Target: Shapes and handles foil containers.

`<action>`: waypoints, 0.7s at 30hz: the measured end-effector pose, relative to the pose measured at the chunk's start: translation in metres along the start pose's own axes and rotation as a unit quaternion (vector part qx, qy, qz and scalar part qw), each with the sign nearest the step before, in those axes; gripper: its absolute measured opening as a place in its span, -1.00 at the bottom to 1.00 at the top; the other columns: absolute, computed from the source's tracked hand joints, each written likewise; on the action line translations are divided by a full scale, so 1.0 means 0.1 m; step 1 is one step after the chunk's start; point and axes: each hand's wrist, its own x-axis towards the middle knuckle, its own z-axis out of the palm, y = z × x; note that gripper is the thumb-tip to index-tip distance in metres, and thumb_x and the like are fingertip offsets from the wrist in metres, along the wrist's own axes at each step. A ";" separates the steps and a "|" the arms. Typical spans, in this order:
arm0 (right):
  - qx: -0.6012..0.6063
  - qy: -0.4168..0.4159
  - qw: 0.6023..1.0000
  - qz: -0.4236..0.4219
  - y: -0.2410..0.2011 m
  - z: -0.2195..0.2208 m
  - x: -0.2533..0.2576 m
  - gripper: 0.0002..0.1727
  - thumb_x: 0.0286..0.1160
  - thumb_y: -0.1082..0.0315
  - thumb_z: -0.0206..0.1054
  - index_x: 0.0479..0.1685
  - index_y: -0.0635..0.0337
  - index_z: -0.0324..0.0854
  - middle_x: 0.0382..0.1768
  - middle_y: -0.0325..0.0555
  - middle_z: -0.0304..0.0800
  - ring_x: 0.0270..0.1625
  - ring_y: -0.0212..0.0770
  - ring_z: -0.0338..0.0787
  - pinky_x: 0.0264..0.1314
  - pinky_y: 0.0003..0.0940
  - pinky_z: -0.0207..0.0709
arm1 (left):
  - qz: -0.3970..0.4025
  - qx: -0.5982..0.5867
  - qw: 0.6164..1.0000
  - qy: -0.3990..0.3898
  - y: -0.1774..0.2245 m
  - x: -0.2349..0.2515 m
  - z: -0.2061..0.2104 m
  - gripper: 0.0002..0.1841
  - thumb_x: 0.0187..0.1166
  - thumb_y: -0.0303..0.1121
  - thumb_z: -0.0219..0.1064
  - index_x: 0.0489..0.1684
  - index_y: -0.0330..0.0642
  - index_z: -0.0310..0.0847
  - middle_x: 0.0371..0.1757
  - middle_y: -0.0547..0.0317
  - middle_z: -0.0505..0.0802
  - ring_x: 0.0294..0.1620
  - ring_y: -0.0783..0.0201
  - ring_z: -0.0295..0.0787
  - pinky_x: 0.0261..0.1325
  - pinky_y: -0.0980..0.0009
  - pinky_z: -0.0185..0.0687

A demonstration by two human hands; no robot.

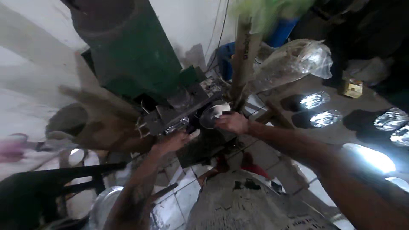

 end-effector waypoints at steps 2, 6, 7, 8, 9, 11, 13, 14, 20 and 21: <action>-0.019 -0.133 0.991 0.025 0.12 0.01 0.41 -0.65 0.61 0.60 0.19 0.25 0.21 0.74 0.42 -0.03 0.74 0.57 0.05 0.62 0.57 0.17 0.46 | -0.007 -0.016 1.000 -0.009 0.23 -0.30 -0.12 -0.59 0.88 -0.19 0.03 0.24 -0.31 0.71 0.32 -0.23 0.76 0.42 -0.17 0.66 0.54 -0.10 0.46; 0.065 -0.235 0.965 0.098 -0.52 0.25 1.16 -0.59 0.72 0.42 0.18 0.50 0.18 0.57 0.62 0.02 0.52 0.65 0.15 0.49 0.66 0.42 0.22 | 0.098 -0.199 0.975 0.001 1.03 -1.04 -0.17 -0.76 0.70 -0.35 0.27 0.05 -0.33 0.76 -0.01 -0.12 0.85 0.07 0.07 0.81 0.28 0.13 0.68; 0.077 -0.234 0.964 0.100 -0.74 0.37 1.37 -0.61 0.69 0.42 0.21 0.46 0.21 0.58 0.59 0.04 0.53 0.62 0.18 0.51 0.64 0.46 0.23 | 0.152 -0.253 0.955 0.002 1.17 -1.10 -0.10 -0.78 0.70 -0.37 0.26 0.00 -0.33 0.76 -0.10 -0.07 0.86 -0.03 0.16 0.82 0.18 0.18 0.72; 0.079 -0.239 0.963 0.092 -0.92 0.42 1.55 -0.66 0.65 0.47 0.25 0.35 0.29 0.62 0.51 0.14 0.57 0.51 0.26 0.58 0.50 0.48 0.37 | 0.197 -0.290 0.937 0.006 1.29 -1.13 -0.05 -0.79 0.69 -0.40 0.25 -0.03 -0.37 0.75 -0.14 -0.08 0.86 -0.07 0.15 0.82 0.12 0.17 0.73; 0.066 -0.256 0.961 0.074 -1.01 0.41 1.67 -0.69 0.61 0.48 0.29 0.28 0.33 0.66 0.49 0.16 0.57 0.46 0.27 0.62 0.39 0.42 0.49 | 0.227 -0.304 0.925 0.009 1.37 -1.15 -0.02 -0.77 0.69 -0.41 0.24 0.04 -0.40 0.73 -0.08 -0.13 0.85 -0.01 0.12 0.82 0.16 0.16 0.72; 0.048 -0.293 0.953 0.052 -0.95 0.25 1.68 -0.70 0.64 0.44 0.28 0.26 0.37 0.66 0.48 0.21 0.56 0.48 0.28 0.60 0.39 0.36 0.52 | 0.224 -0.324 0.919 0.011 1.43 -1.22 0.05 -0.56 0.66 -0.44 0.27 0.47 -0.45 0.53 0.35 -0.26 0.75 0.42 0.02 0.68 0.55 0.14 0.51; 0.037 -0.325 0.945 0.020 -0.75 -0.05 1.39 -0.62 0.59 0.34 0.36 0.28 0.39 0.65 0.45 0.23 0.60 0.56 0.27 0.52 0.54 0.31 0.41 | 0.178 -0.360 0.916 0.004 1.46 -1.26 0.19 -0.48 0.57 -0.46 0.30 0.54 -0.42 0.46 0.44 -0.24 0.68 0.49 0.05 0.61 0.61 0.15 0.45; 0.037 -0.347 0.937 0.004 -0.65 -0.27 1.23 -0.55 0.51 0.32 0.43 0.31 0.41 0.64 0.44 0.25 0.60 0.58 0.29 0.49 0.60 0.31 0.33 | 0.162 -0.359 0.919 0.004 1.48 -1.26 0.25 -0.58 0.54 -0.46 0.29 0.37 -0.45 0.58 0.25 -0.26 0.76 0.32 0.01 0.70 0.46 0.09 0.55; 0.155 -0.265 0.949 0.066 0.73 -1.88 0.45 -0.56 0.66 -0.05 0.30 0.24 0.08 0.71 -0.05 0.00 0.81 -0.04 -0.04 0.82 0.03 0.09 0.71 | 0.192 -0.334 0.898 -0.214 1.53 -0.94 0.39 -0.73 0.65 -0.34 0.21 -0.34 -0.38 0.69 -0.46 -0.03 0.71 -0.41 0.08 0.66 -0.28 0.04 0.57; 0.173 -0.215 0.956 0.100 1.15 -2.03 0.42 -0.58 0.69 -0.07 0.25 0.18 0.06 0.67 -0.16 -0.09 0.76 -0.16 -0.20 0.76 -0.07 -0.06 0.69 | 0.211 -0.385 0.864 -0.247 1.51 -0.82 0.52 -0.77 0.61 -0.32 0.24 -0.30 -0.31 0.70 -0.48 0.14 0.70 -0.47 0.30 0.59 -0.33 0.25 0.56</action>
